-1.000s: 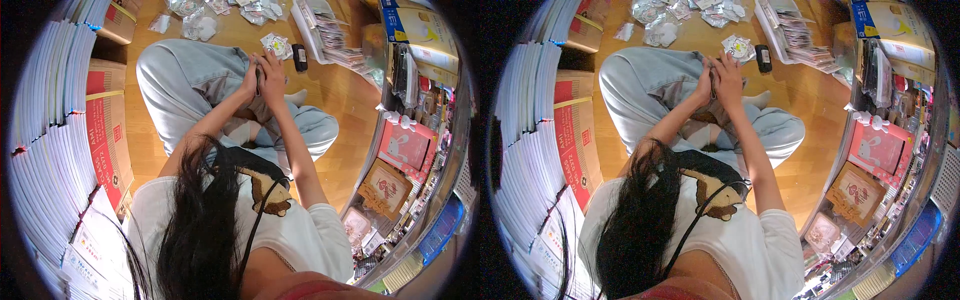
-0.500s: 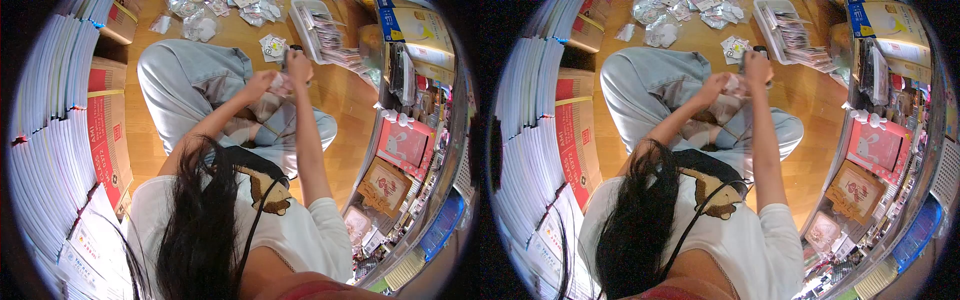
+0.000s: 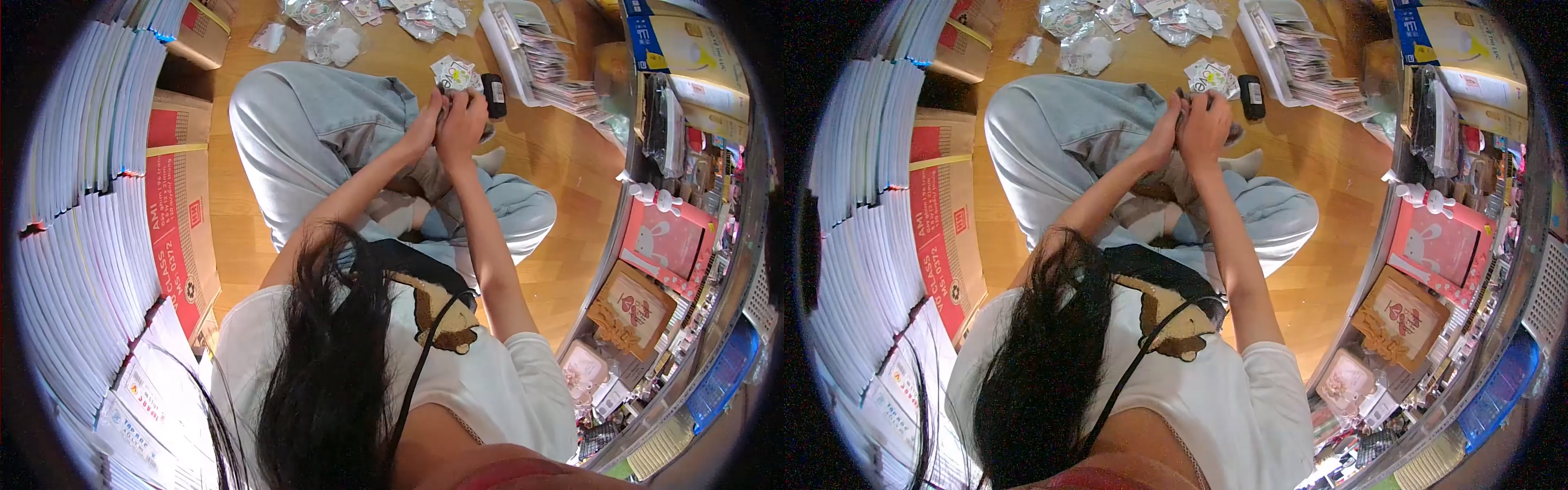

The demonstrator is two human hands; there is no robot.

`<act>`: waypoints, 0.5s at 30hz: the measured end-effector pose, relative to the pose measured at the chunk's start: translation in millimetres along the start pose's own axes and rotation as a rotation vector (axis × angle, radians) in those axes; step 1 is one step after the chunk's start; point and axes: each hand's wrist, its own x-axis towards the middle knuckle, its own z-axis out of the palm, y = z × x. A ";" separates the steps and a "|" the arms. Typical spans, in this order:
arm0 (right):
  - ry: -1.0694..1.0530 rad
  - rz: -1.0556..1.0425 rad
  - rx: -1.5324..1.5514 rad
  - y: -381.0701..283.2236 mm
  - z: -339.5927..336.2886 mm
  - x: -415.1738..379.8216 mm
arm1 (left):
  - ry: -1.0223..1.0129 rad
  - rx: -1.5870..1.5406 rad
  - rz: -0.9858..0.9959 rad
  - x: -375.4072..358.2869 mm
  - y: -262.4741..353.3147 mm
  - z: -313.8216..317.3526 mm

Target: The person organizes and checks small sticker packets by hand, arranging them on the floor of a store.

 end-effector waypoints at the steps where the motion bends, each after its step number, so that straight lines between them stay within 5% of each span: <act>1: 0.010 0.008 -0.017 -2.8 0.8 4.1 | 0.037 -0.032 0.022 -1.3 3.0 2.4; 6: 0.040 0.123 -0.175 17.0 16.0 20.3 | 0.023 -0.026 0.035 4.6 -5.9 3.1; 12: 0.001 0.233 -0.066 45.2 -26.7 50.9 | -0.267 0.039 0.080 -1.3 11.5 1.5; 15: 0.004 0.155 0.074 24.2 -51.3 45.2 | -0.145 -0.186 0.062 13.7 11.2 -6.4</act>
